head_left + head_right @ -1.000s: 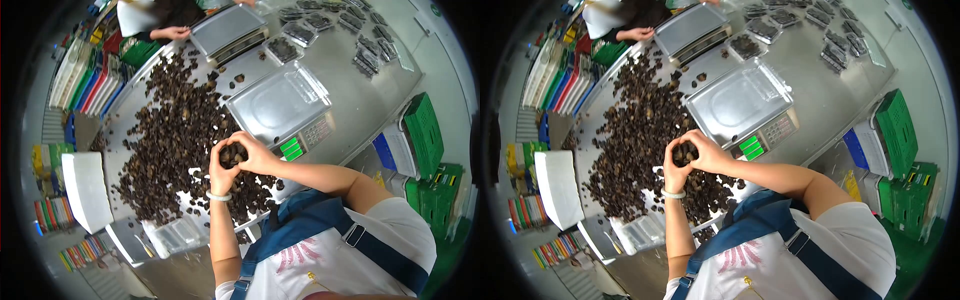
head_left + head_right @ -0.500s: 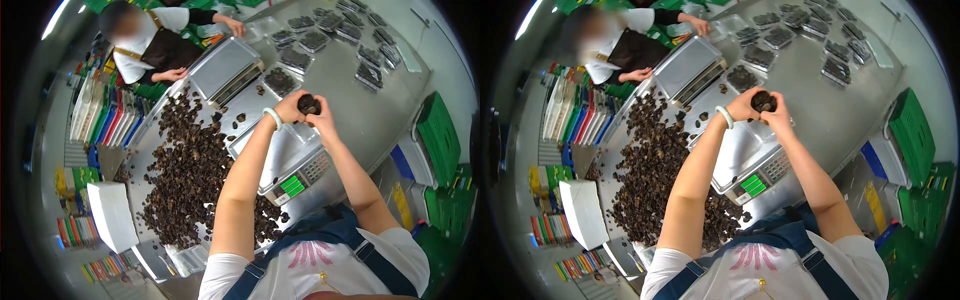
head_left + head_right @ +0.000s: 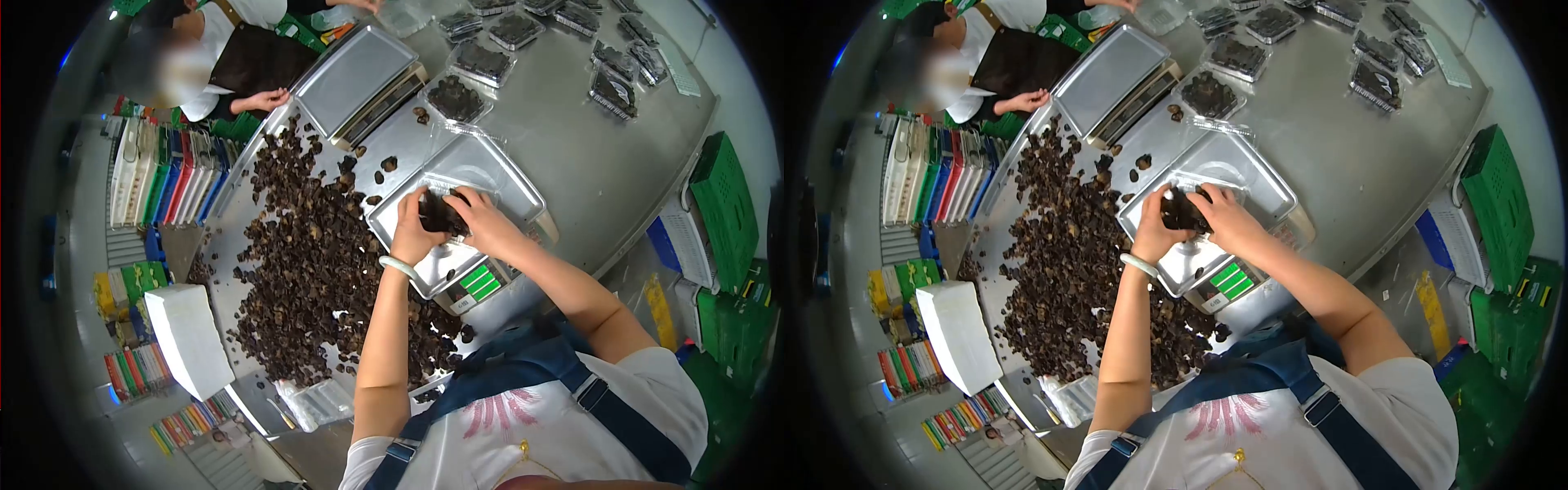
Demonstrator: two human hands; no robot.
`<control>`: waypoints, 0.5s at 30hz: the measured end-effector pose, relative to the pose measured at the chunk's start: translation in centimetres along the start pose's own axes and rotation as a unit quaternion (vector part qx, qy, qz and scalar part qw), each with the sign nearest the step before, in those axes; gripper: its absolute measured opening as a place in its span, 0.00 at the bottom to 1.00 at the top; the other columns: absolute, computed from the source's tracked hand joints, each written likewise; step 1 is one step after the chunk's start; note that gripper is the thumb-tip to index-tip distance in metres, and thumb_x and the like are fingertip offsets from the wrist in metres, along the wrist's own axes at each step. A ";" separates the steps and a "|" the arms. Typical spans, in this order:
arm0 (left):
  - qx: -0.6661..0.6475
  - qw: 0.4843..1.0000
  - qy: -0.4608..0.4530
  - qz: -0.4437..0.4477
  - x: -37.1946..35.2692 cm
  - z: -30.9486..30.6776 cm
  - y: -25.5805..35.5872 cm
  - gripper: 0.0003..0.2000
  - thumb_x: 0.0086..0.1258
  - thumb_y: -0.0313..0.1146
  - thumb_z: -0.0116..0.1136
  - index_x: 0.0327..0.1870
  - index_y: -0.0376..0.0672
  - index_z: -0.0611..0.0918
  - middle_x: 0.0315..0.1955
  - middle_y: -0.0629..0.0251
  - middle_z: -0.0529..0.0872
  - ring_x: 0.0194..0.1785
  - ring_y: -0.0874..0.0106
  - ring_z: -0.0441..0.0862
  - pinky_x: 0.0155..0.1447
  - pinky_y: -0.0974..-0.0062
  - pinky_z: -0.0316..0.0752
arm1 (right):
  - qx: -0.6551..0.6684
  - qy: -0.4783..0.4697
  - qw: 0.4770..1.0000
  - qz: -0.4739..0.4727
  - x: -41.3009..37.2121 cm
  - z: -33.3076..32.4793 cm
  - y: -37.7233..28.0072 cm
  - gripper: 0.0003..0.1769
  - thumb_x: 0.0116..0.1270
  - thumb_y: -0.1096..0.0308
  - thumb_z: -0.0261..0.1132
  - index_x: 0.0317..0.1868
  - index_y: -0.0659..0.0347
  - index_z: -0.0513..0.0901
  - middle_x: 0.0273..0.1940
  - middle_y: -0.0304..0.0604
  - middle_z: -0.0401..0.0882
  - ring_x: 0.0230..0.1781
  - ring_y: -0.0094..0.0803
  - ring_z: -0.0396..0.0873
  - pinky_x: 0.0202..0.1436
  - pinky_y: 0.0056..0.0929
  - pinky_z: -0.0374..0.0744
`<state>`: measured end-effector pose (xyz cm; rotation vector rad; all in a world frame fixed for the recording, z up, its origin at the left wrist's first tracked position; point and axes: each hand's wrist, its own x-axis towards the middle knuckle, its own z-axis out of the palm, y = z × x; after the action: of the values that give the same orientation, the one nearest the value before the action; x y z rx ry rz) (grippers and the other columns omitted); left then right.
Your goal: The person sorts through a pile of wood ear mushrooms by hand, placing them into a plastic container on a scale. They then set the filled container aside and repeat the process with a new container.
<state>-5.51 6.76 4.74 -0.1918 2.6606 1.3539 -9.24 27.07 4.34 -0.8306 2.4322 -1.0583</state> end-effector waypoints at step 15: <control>0.295 0.940 0.075 0.155 -1.9 5.4 -0.6 0.29 0.68 0.39 0.69 0.71 0.51 0.77 0.74 0.63 0.73 0.70 0.50 0.71 0.73 0.54 0.64 | 0.098 0.155 0.969 0.167 -3.2 1.9 3.4 0.41 0.61 0.72 0.75 0.73 0.62 0.67 0.55 0.48 0.79 0.46 0.41 0.83 0.53 0.40 0.83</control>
<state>-3.13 10.86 1.55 0.2106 3.1822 0.5500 -7.02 29.99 0.83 -0.1886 2.5378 -1.3417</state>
